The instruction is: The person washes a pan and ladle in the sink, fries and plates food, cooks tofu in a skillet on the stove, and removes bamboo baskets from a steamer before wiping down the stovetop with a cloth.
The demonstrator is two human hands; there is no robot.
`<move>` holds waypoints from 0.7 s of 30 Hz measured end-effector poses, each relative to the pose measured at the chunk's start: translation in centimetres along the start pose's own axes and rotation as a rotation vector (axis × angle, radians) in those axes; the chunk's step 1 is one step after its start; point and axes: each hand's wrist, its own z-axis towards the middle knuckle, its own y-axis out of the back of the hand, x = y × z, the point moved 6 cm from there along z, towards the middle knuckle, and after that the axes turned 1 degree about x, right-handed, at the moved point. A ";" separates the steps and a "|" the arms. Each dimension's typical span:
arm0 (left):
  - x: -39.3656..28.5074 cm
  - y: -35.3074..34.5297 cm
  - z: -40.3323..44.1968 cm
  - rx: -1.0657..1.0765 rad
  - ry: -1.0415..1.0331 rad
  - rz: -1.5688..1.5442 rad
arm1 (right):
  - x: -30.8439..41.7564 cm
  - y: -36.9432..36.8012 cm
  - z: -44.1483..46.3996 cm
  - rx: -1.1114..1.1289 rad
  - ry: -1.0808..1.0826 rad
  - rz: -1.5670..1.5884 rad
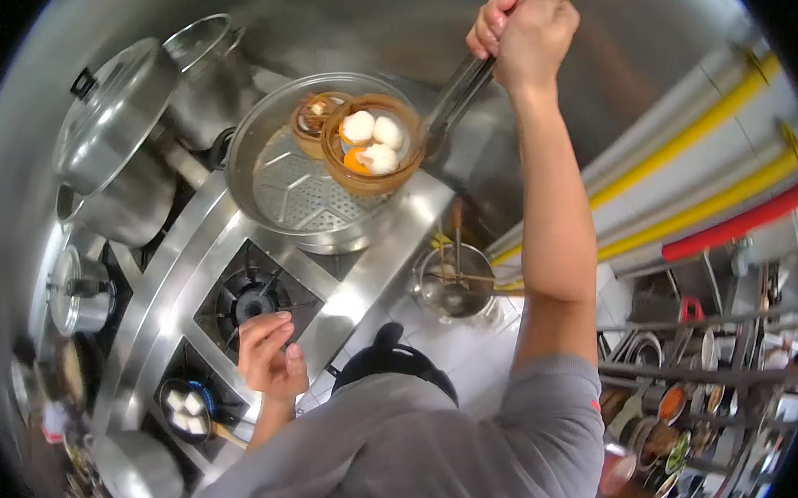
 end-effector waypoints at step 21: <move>-35.5 -15.1 -21.8 0.856 -0.435 -0.954 | 43.5 31.0 -77.4 -1.428 0.264 -1.227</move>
